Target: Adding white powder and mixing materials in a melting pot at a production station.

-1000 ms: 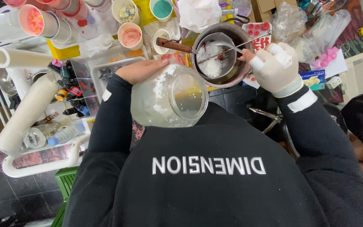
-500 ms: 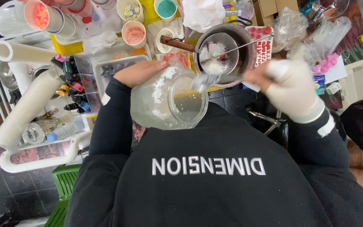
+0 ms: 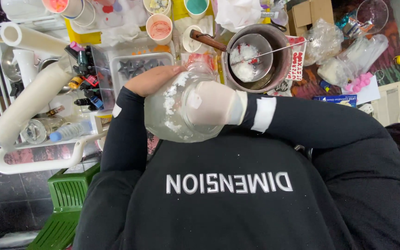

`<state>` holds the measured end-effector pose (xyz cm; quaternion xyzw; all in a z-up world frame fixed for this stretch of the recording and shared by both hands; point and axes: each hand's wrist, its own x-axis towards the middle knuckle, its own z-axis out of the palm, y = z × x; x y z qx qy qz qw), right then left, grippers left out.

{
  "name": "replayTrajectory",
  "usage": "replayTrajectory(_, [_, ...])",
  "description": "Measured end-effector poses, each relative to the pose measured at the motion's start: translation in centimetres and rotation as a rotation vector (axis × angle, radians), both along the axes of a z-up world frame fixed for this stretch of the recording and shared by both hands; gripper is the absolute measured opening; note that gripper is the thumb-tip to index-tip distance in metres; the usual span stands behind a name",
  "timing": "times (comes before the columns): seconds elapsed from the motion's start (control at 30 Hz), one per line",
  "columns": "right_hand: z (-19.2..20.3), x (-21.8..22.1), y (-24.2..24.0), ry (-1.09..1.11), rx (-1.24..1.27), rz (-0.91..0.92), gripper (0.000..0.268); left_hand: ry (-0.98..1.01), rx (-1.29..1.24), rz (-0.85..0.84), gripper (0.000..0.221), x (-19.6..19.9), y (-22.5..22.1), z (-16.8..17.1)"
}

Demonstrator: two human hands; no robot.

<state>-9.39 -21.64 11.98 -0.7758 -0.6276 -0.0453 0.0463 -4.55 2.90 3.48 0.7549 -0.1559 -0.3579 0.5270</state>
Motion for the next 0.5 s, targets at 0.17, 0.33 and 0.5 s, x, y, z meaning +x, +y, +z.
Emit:
replayTrajectory(0.17, [-5.4,-1.0,2.0,0.017,0.153,0.068,0.025,0.002,-0.016,0.006,0.055,-1.4,1.1,1.8])
replayTrajectory(0.33, [-3.8,-0.7,2.9,0.390,0.011,0.087,0.023,-0.069,-0.029,0.009,0.053,-2.2,2.5,1.8])
replayTrajectory(0.5, [3.9,0.6,1.9,0.659,-0.144,0.056,0.032,-0.058,-0.028,0.024,0.053,-3.0,4.6,0.8])
